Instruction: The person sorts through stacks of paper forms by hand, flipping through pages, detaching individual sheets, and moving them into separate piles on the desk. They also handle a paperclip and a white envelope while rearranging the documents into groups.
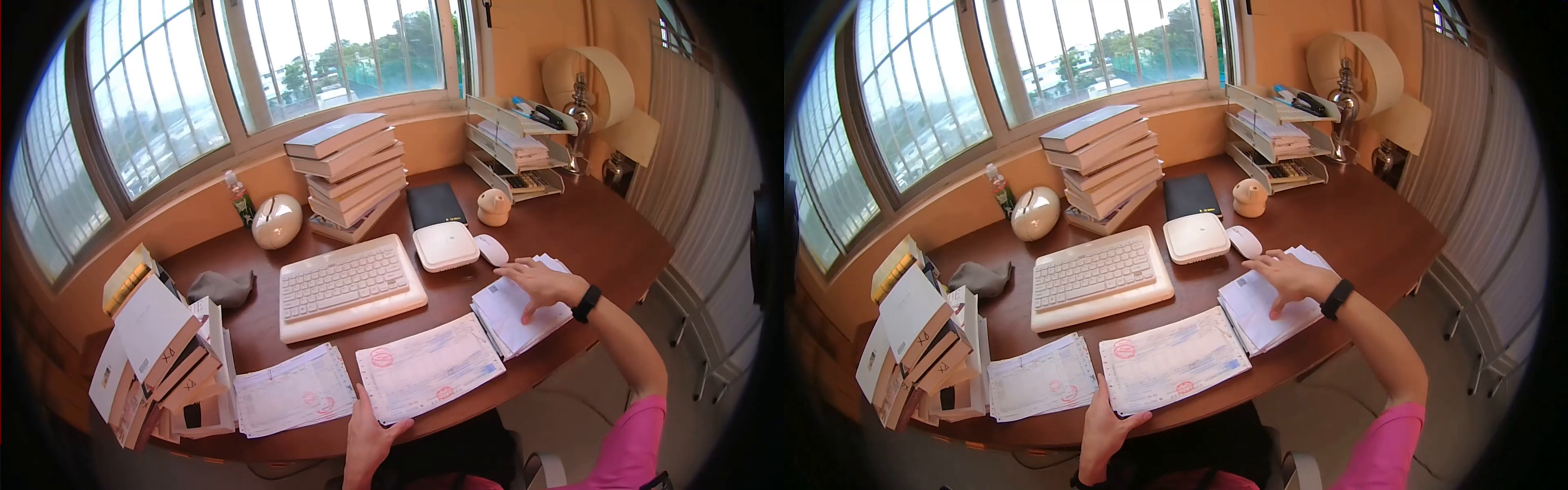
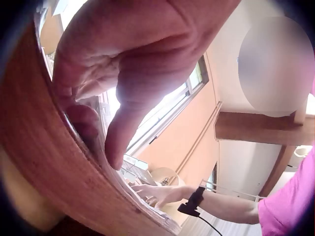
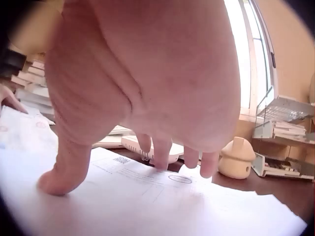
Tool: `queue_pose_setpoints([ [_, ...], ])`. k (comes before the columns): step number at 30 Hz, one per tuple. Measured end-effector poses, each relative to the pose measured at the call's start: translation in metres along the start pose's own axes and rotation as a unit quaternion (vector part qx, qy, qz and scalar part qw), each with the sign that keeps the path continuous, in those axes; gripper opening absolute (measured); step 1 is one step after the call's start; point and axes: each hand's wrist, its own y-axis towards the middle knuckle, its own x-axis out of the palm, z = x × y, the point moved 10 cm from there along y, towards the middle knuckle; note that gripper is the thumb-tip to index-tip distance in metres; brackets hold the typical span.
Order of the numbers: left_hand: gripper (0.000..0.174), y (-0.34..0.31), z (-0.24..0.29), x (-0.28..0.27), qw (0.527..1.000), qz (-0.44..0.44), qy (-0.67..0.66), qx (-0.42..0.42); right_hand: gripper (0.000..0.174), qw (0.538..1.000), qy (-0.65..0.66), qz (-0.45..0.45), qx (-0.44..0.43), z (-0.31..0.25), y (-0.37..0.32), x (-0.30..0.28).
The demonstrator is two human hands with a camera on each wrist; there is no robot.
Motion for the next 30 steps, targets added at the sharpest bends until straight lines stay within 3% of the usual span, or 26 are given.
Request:
queue_pose_setpoints([
  [2, 0.106, 0.001, -0.004, -0.001, 1.0, 0.003, 0.012, -0.003, 0.106, 0.997, 0.007, -0.076, 0.021, 0.017, 0.013, 0.02],
  [5, 0.105, 0.001, -0.014, -0.001, 0.999, 0.034, -0.004, 0.023, 0.104, 0.991, -0.039, -0.119, 0.052, 0.009, 0.013, 0.017],
  [11, 0.106, -0.001, -0.009, 0.001, 0.999, 0.014, 0.015, 0.025, 0.095, 0.991, -0.104, -0.067, 0.058, 0.001, 0.011, 0.004],
  [21, 0.108, -0.007, -0.004, -0.001, 0.999, 0.008, 0.042, 0.016, 0.088, 0.994, -0.077, -0.04, 0.062, 0.003, 0.002, -0.007],
  [30, 0.102, -0.014, -0.001, -0.007, 1.0, 0.006, 0.016, -0.003, 0.069, 0.995, -0.067, 0.004, 0.069, 0.019, 0.003, -0.022],
])
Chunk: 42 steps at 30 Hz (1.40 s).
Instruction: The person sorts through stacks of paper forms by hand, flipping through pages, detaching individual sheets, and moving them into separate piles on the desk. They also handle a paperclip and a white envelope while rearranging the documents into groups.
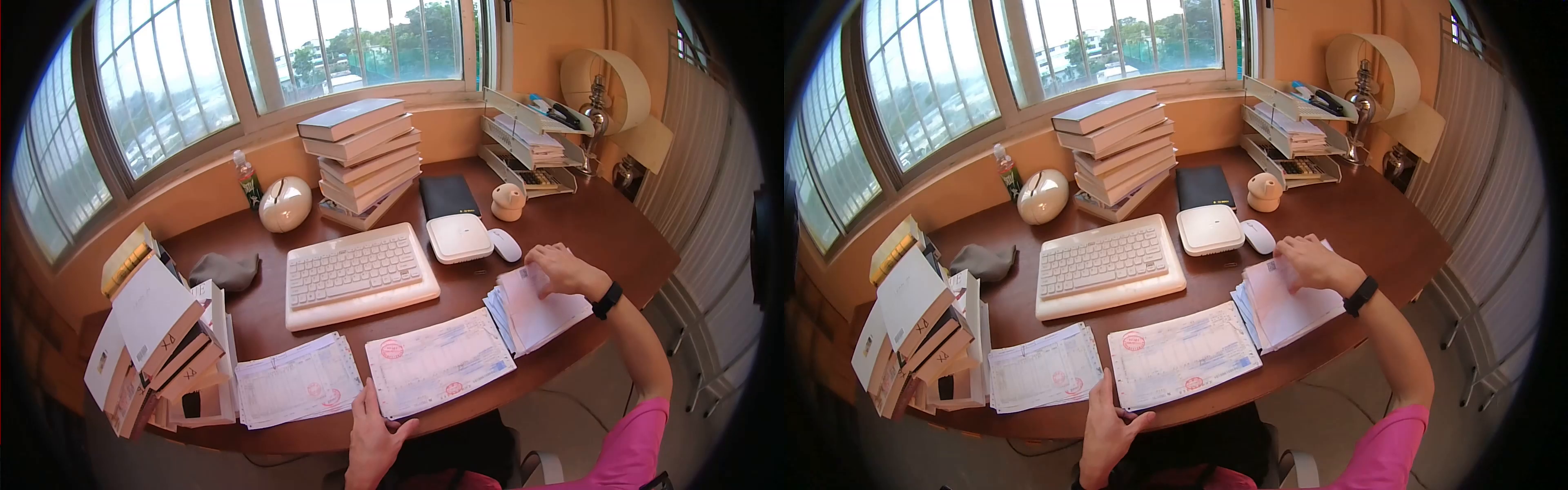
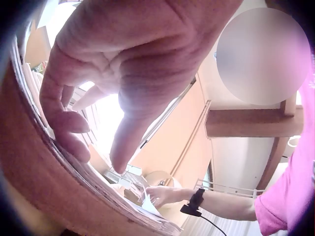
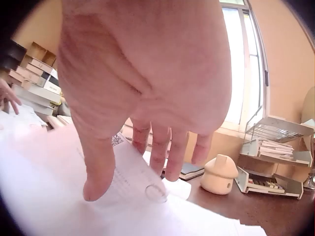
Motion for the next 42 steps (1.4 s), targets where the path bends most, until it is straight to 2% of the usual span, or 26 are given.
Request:
queue_pose_setpoints([
  [1, 0.1, -0.002, 0.0, -0.002, 1.0, -0.003, -0.015, -0.025, 0.071, 1.0, -0.001, -0.024, -0.001, 0.004, -0.001, 0.008],
  [3, 0.099, -0.003, 0.003, -0.003, 1.0, 0.0, -0.018, -0.018, 0.073, 0.999, -0.003, -0.05, -0.003, 0.005, -0.008, 0.017],
  [5, 0.097, -0.005, 0.006, -0.004, 1.0, 0.003, -0.02, -0.011, 0.085, 0.996, -0.027, 0.081, -0.022, -0.006, -0.022, -0.002],
  [6, 0.096, -0.005, 0.009, -0.007, 1.0, 0.012, -0.016, 0.0, 0.085, 0.996, -0.027, 0.08, -0.021, -0.011, -0.029, -0.004],
  [8, 0.095, -0.005, 0.012, -0.01, 1.0, 0.022, -0.012, 0.011, 0.097, 0.998, 0.005, 0.041, -0.052, -0.032, -0.044, -0.006],
  [9, 0.093, -0.006, 0.017, -0.012, 0.999, 0.031, -0.011, 0.036, 0.097, 0.998, 0.006, 0.039, -0.053, -0.045, -0.051, -0.009],
  [11, 0.091, -0.004, 0.024, -0.011, 0.997, 0.037, -0.011, 0.06, 0.098, 0.995, -0.004, -0.082, -0.051, -0.068, -0.066, 0.016],
  [14, 0.088, 0.0, 0.038, -0.001, 0.995, 0.02, -0.013, 0.099, 0.087, 0.997, -0.017, -0.046, -0.064, -0.056, -0.073, 0.044],
  [16, 0.083, 0.002, 0.051, 0.012, 0.993, -0.022, -0.013, 0.119, 0.081, 0.997, -0.031, -0.016, -0.071, -0.052, -0.078, 0.04],
  [18, 0.08, 0.001, 0.058, 0.017, 0.992, -0.044, -0.013, 0.121, 0.067, 0.994, 0.079, -0.072, -0.016, -0.039, -0.079, 0.039],
  [21, 0.075, 0.001, 0.063, 0.023, 0.99, -0.062, -0.015, 0.128, 0.058, 0.992, 0.099, -0.052, -0.05, -0.033, -0.079, 0.04],
  [22, 0.073, 0.001, 0.064, 0.023, 0.989, -0.062, -0.014, 0.133, 0.058, 0.992, 0.1, -0.053, -0.05, -0.033, -0.079, 0.039],
  [24, 0.072, 0.002, 0.064, 0.023, 0.988, -0.053, -0.014, 0.144, 0.047, 0.989, 0.137, -0.039, -0.04, -0.031, -0.078, 0.035],
  [28, 0.07, 0.001, 0.07, 0.022, 0.985, -0.038, -0.012, 0.169, 0.044, 0.986, 0.162, -0.046, 0.003, -0.019, -0.077, 0.035],
  [30, 0.069, 0.003, 0.069, 0.024, 0.985, -0.042, -0.022, 0.166, 0.044, 0.984, 0.176, -0.008, 0.014, -0.018, -0.079, 0.026],
  [35, 0.063, 0.012, 0.081, 0.03, 0.983, -0.06, -0.042, 0.167, 0.044, 0.98, 0.197, 0.006, 0.033, -0.021, -0.083, 0.018],
  [37, 0.056, 0.023, 0.088, 0.049, 0.97, -0.142, -0.15, 0.129, 0.045, 0.983, 0.181, -0.002, 0.038, -0.021, -0.087, 0.024],
  [39, 0.054, 0.037, 0.1, 0.067, 0.962, -0.175, -0.166, 0.126, 0.047, 0.982, 0.174, 0.07, -0.005, -0.02, -0.086, 0.024],
  [42, 0.054, 0.052, 0.113, 0.096, 0.95, -0.218, -0.191, 0.117, 0.046, 0.976, 0.207, 0.068, 0.011, -0.02, -0.089, 0.03],
])
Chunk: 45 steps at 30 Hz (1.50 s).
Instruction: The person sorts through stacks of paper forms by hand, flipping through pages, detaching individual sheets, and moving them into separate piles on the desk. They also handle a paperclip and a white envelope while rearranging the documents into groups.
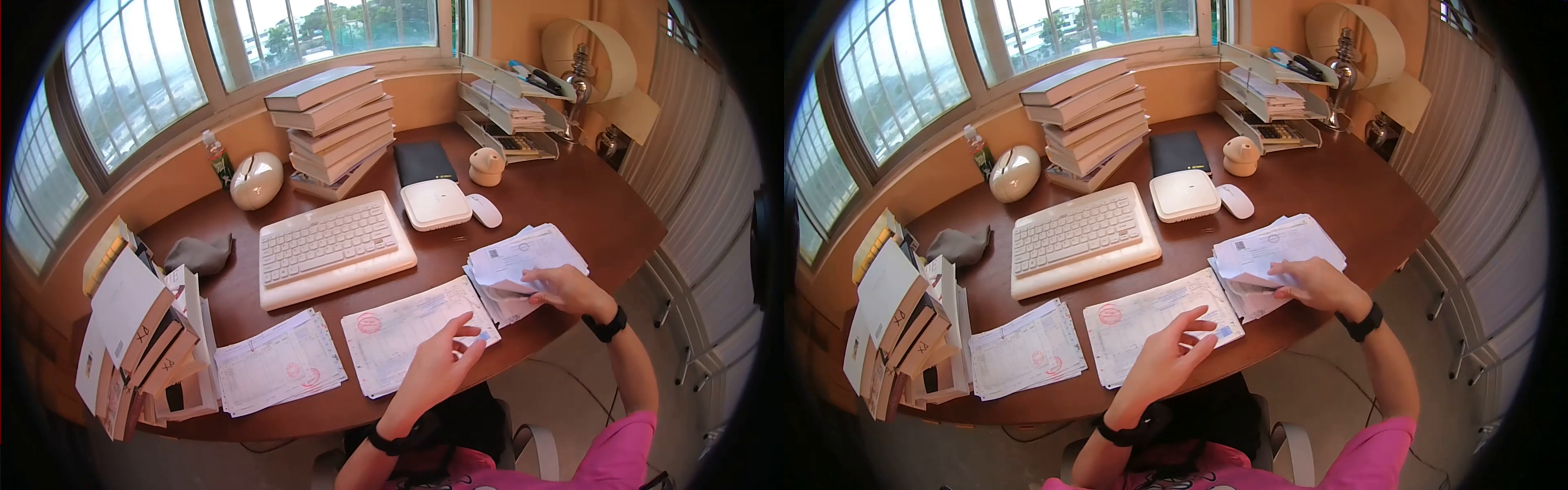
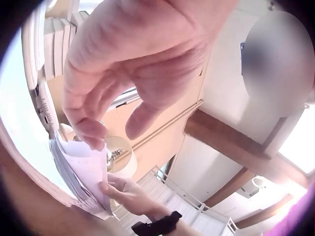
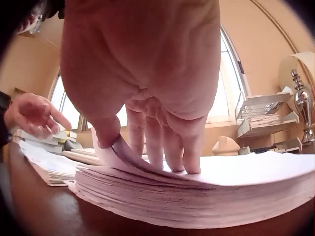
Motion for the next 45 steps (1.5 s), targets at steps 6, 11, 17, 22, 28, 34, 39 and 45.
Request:
queue_pose_setpoints([
  [6, 0.059, 0.028, -0.006, 0.036, 0.999, -0.018, -0.038, -0.019, 0.041, 0.992, 0.123, 0.004, 0.029, 0.023, -0.008, 0.005],
  [11, 0.063, 0.031, -0.021, 0.041, 0.998, 0.0, -0.053, -0.021, 0.038, 0.998, 0.022, 0.045, -0.023, -0.006, -0.016, 0.0],
  [17, 0.066, 0.032, -0.031, 0.032, 0.999, 0.039, -0.011, -0.025, 0.032, 0.998, 0.058, 0.016, 0.022, 0.018, -0.009, -0.002],
  [22, 0.066, 0.027, -0.029, 0.034, 0.997, 0.007, -0.055, -0.06, 0.023, 0.985, 0.016, 0.172, 0.005, 0.013, -0.019, -0.039],
  [28, 0.065, 0.02, -0.012, 0.036, 0.853, -0.066, -0.511, -0.08, 0.026, 0.896, -0.182, 0.359, -0.188, -0.111, -0.066, -0.056],
  [34, 0.069, 0.029, -0.038, 0.028, 0.906, 0.044, -0.411, -0.095, 0.023, 0.927, -0.18, 0.305, -0.124, -0.065, -0.045, -0.032],
  [39, 0.067, 0.022, -0.045, 0.032, 0.93, 0.035, -0.353, -0.096, 0.024, 0.922, -0.197, 0.33, -0.054, -0.012, -0.066, -0.029],
  [45, 0.068, 0.068, -0.016, 0.035, 0.997, 0.048, -0.058, -0.034, 0.03, 0.965, -0.101, 0.242, 0.023, 0.007, -0.08, -0.01],
])
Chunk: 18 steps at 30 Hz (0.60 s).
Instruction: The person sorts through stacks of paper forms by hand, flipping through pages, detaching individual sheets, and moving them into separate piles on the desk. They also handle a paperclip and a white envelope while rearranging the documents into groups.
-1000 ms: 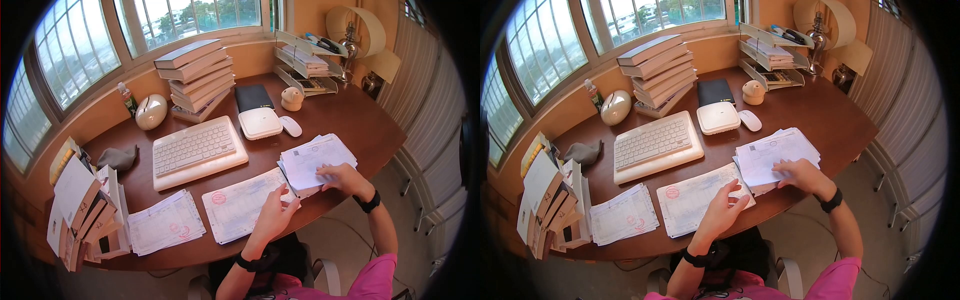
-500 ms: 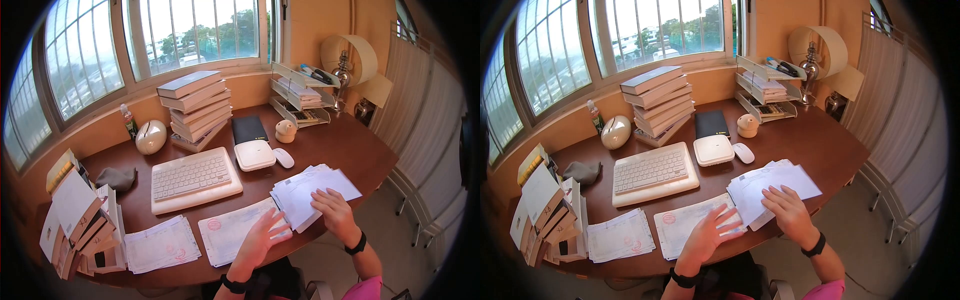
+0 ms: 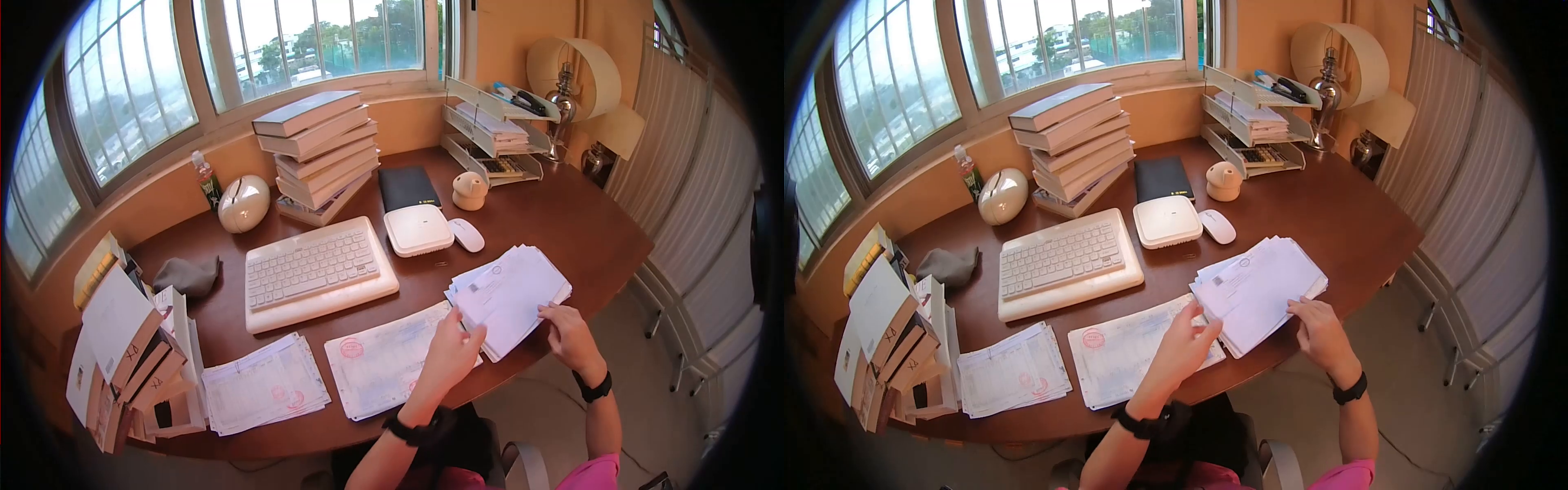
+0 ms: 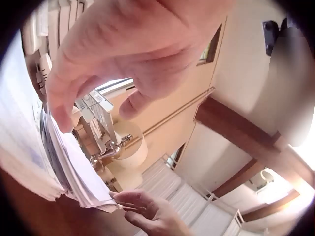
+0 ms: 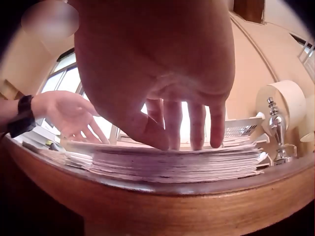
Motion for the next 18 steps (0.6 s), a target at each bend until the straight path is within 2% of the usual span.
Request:
queue_pose_setpoints([
  [1, 0.068, 0.011, 0.001, 0.006, 1.0, 0.0, -0.002, -0.003, 0.03, 1.0, -0.001, -0.003, 0.001, 0.0, -0.001, 0.001],
  [3, 0.069, 0.029, 0.001, 0.016, 0.991, 0.016, 0.132, 0.02, 0.032, 1.0, 0.01, -0.001, 0.002, -0.001, -0.005, 0.003],
  [10, 0.073, 0.039, -0.013, 0.014, 0.967, 0.134, 0.213, 0.045, 0.033, 1.0, 0.002, 0.006, -0.003, -0.007, -0.014, 0.008],
  [14, 0.073, 0.055, -0.032, -0.002, 0.974, 0.131, 0.182, -0.021, 0.032, 1.0, 0.001, 0.022, 0.015, -0.004, -0.015, 0.009],
  [16, 0.072, 0.054, -0.045, 0.005, 0.993, 0.069, -0.064, -0.072, 0.032, 1.0, 0.0, 0.026, 0.018, -0.002, -0.019, 0.013],
  [18, 0.071, 0.048, -0.042, 0.008, 0.991, 0.074, -0.082, -0.074, 0.032, 0.998, 0.021, 0.038, 0.037, 0.0, -0.02, 0.012],
])
